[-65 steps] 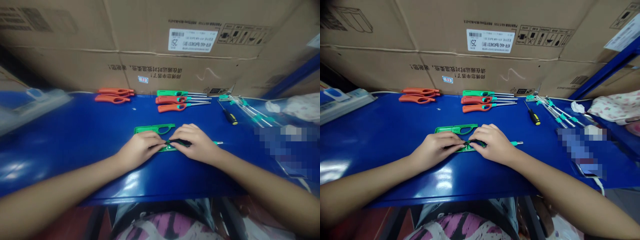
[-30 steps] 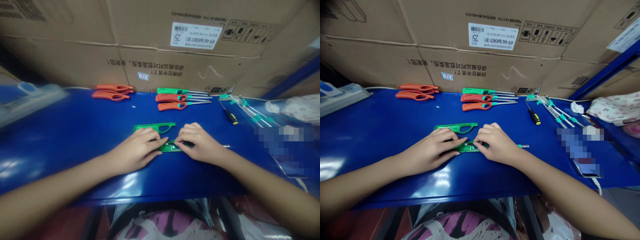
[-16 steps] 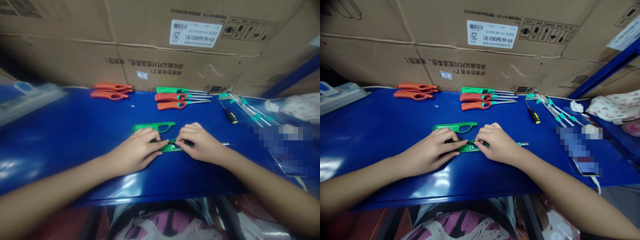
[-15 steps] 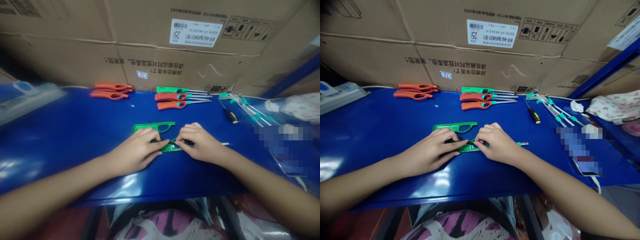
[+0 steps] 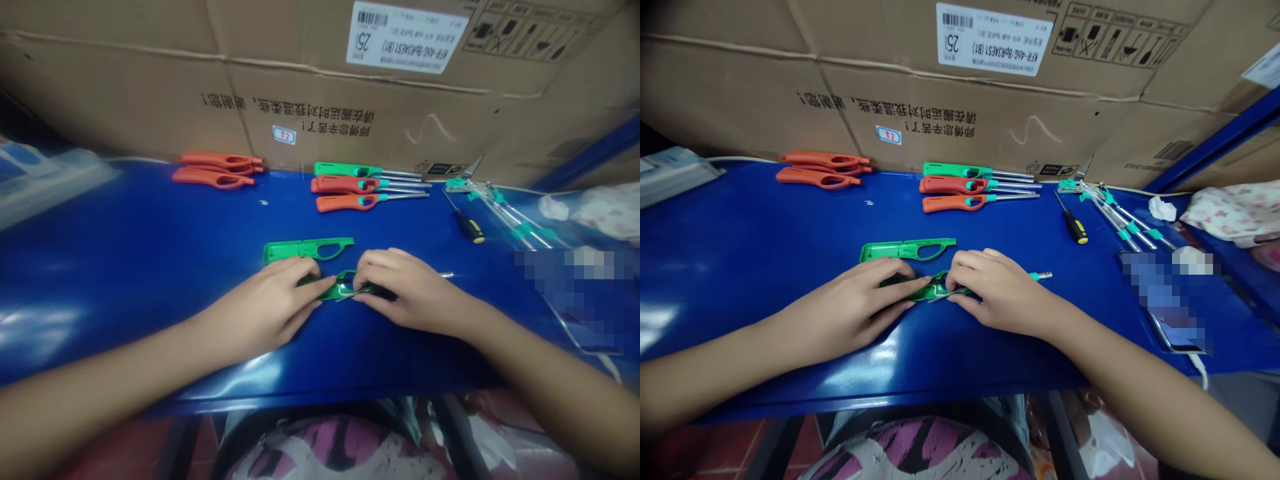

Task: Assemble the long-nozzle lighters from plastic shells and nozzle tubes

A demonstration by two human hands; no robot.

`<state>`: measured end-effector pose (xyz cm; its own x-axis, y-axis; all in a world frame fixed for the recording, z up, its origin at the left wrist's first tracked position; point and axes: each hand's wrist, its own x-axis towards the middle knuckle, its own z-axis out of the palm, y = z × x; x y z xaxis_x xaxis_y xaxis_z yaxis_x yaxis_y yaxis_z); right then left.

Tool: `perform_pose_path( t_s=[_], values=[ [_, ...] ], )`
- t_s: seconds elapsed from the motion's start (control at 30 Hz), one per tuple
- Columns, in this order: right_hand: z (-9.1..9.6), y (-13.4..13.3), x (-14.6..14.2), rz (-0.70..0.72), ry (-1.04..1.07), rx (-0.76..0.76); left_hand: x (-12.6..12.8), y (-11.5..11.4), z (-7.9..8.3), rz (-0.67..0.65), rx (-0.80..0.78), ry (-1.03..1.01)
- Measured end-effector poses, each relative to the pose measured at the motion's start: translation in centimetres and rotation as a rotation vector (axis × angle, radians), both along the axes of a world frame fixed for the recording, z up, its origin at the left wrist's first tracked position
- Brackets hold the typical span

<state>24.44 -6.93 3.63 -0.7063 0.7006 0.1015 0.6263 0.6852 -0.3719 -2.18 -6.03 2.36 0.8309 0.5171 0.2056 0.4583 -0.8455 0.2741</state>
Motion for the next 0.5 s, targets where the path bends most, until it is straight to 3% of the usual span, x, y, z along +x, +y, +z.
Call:
perform_pose_path(
  t_s=[0.3, 0.5],
  values=[
    [-0.14, 0.09, 0.52, -0.058, 0.065, -0.062, 0.07, 0.06, -0.06, -0.022, -0.084, 0.001],
    [0.65, 0.06, 0.77, 0.016, 0.007, -0.107, 0.12, -0.07, -0.04, -0.001, -0.066, 0.007]
  ],
)
